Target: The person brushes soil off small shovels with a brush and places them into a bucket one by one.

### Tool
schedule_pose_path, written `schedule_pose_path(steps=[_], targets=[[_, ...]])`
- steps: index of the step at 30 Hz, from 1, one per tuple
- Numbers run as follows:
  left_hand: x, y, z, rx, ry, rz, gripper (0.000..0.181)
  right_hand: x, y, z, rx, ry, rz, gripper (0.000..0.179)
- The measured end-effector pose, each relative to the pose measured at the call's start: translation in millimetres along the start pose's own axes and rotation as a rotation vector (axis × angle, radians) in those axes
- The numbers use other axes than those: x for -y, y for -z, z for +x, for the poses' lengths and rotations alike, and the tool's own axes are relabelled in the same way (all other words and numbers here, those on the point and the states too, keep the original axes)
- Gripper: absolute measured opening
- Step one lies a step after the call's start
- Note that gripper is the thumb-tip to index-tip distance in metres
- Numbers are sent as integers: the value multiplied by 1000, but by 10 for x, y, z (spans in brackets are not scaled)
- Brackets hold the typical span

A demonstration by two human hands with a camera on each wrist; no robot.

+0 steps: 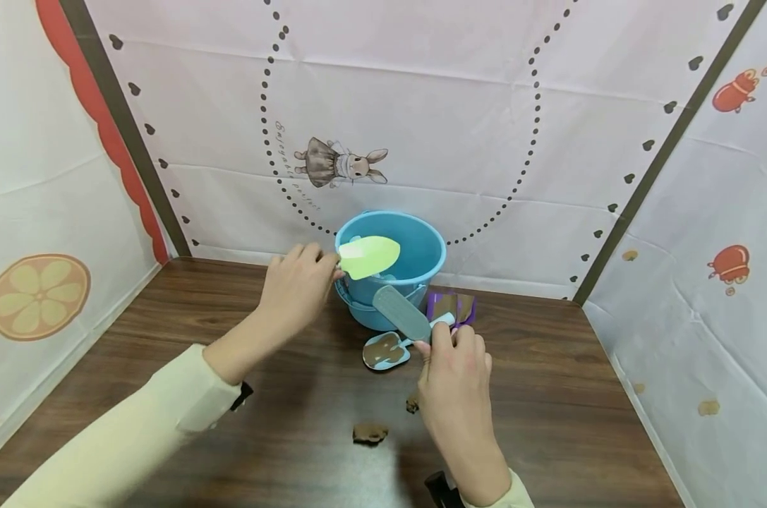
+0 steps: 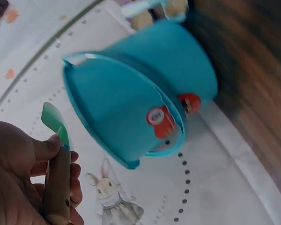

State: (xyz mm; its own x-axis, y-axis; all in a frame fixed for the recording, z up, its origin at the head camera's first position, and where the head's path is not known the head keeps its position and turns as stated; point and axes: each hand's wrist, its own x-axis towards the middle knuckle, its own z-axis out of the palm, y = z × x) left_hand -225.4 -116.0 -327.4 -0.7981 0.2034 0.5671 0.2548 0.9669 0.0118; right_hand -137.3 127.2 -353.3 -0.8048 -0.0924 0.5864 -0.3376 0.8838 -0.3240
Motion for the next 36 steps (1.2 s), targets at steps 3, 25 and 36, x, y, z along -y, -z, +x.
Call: schedule_pose_path(steps=[3, 25, 36], targets=[[28, -60, 191, 49, 7, 30, 28, 3, -6, 4, -4, 3, 1, 24], [-84, -465, 1056, 437, 7, 45, 23, -40, -22, 37, 36, -28, 0, 24], [-113, -610, 1145, 576, -51, 16, 14, -63, -25, 26, 47, -37, -6, 23]])
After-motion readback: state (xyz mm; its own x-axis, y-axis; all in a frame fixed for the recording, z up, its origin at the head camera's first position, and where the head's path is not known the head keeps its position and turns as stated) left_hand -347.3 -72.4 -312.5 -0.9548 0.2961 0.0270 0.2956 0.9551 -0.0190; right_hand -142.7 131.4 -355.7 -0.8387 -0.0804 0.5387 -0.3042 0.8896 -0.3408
